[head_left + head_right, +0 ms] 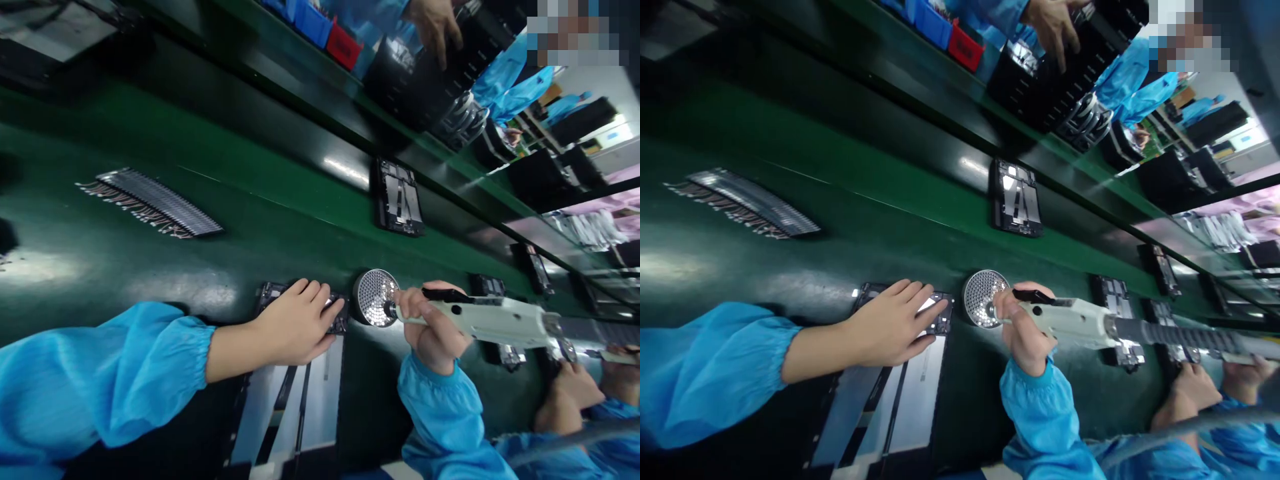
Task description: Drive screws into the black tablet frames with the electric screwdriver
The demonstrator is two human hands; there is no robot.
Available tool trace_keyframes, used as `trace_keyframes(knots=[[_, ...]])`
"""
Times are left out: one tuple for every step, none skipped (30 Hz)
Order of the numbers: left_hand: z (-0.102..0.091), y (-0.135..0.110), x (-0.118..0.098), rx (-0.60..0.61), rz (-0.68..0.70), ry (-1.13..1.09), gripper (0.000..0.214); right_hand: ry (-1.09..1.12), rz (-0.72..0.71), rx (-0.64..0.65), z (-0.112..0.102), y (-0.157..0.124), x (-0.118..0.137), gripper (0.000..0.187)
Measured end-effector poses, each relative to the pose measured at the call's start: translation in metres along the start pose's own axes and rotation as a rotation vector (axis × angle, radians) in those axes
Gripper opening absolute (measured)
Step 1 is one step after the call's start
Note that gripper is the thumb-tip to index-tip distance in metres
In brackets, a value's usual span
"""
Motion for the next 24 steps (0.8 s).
trace_keyframes(knots=[[0.0, 0.0, 0.0, 0.008, 0.001, 0.005, 0.055, -0.002, 0.012, -0.016, -0.004, -0.002, -0.002, 0.026], [0.0, 0.0, 0.0, 0.013, 0.003, 0.011, 0.055, -0.002, 0.025, -0.028, -0.007, -0.004, -0.005, 0.026], [0.0, 0.0, 0.001, 0.015, 0.002, 0.018, 0.054, -0.003, 0.037, -0.035, -0.008, -0.006, -0.009, 0.025], [0.0, 0.0, 0.001, 0.014, 0.003, 0.025, 0.054, -0.005, 0.045, -0.04, -0.008, -0.008, -0.012, 0.024], [0.0, 0.0, 0.002, 0.014, 0.005, 0.031, 0.054, -0.008, 0.05, -0.043, -0.007, -0.009, -0.015, 0.023], [0.0, 0.0, 0.002, 0.013, 0.007, 0.036, 0.054, -0.011, 0.054, -0.045, -0.006, -0.01, -0.017, 0.023], [0.0, 0.0, 0.002, 0.016, 0.009, 0.039, 0.054, -0.013, 0.058, -0.046, -0.005, -0.011, -0.019, 0.022], [0.001, 0.0, 0.002, 0.021, 0.011, 0.041, 0.054, -0.014, 0.064, -0.045, -0.004, -0.012, -0.02, 0.022], [0.001, 0.0, 0.002, 0.026, 0.012, 0.041, 0.054, -0.015, 0.073, -0.043, -0.004, -0.013, -0.021, 0.022], [0.001, 0.0, 0.002, 0.029, 0.01, 0.04, 0.054, -0.013, 0.082, -0.038, -0.003, -0.013, -0.022, 0.021], [0.002, 0.0, 0.002, 0.031, 0.007, 0.039, 0.054, -0.012, 0.09, -0.032, -0.003, -0.014, -0.023, 0.021], [0.001, 0.0, 0.002, 0.027, 0.007, 0.037, 0.054, -0.01, 0.095, -0.027, -0.003, -0.014, -0.023, 0.021], [0.001, 0.0, 0.002, 0.021, 0.007, 0.035, 0.054, -0.008, 0.096, -0.022, -0.003, -0.014, -0.023, 0.021], [0.0, 0.0, 0.001, 0.014, 0.006, 0.036, 0.054, -0.008, 0.096, -0.018, -0.004, -0.015, -0.024, 0.021], [0.0, 0.0, 0.001, 0.007, 0.006, 0.036, 0.055, -0.01, 0.092, -0.02, -0.004, -0.014, -0.024, 0.021], [-0.001, 0.0, 0.001, 0.002, 0.007, 0.038, 0.055, -0.014, 0.089, -0.024, -0.005, -0.014, -0.024, 0.021], [-0.001, 0.0, 0.001, 0.0, 0.005, 0.038, 0.055, -0.019, 0.09, -0.029, -0.005, -0.014, -0.024, 0.021], [-0.001, 0.0, 0.001, 0.001, 0.004, 0.038, 0.055, -0.025, 0.092, -0.035, -0.006, -0.014, -0.025, 0.02], [-0.001, 0.0, 0.002, 0.003, 0.004, 0.036, 0.054, -0.031, 0.098, -0.041, -0.006, -0.013, -0.025, 0.02], [0.0, 0.0, 0.002, 0.005, 0.005, 0.032, 0.054, -0.036, 0.103, -0.047, -0.007, -0.013, -0.025, 0.02], [0.0, 0.0, 0.002, 0.006, 0.005, 0.028, 0.054, -0.038, 0.107, -0.049, -0.007, -0.013, -0.026, 0.02], [0.0, 0.0, 0.002, 0.01, 0.005, 0.025, 0.054, -0.037, 0.108, -0.049, -0.007, -0.013, -0.026, 0.02], [0.001, 0.0, 0.002, 0.012, 0.005, 0.021, 0.054, -0.032, 0.106, -0.048, -0.007, -0.014, -0.026, 0.02], [0.001, 0.0, 0.002, 0.014, 0.004, 0.018, 0.055, -0.026, 0.102, -0.045, -0.007, -0.014, -0.026, 0.02]])
Point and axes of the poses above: each hand's wrist, its own y-axis towards the middle knuckle, its own z-axis out of the palm, x = y × z, the point moved 6 cm from there along y, towards the middle knuckle, and after that the axes turned 12 degrees about -z, right-handed, at the moved point
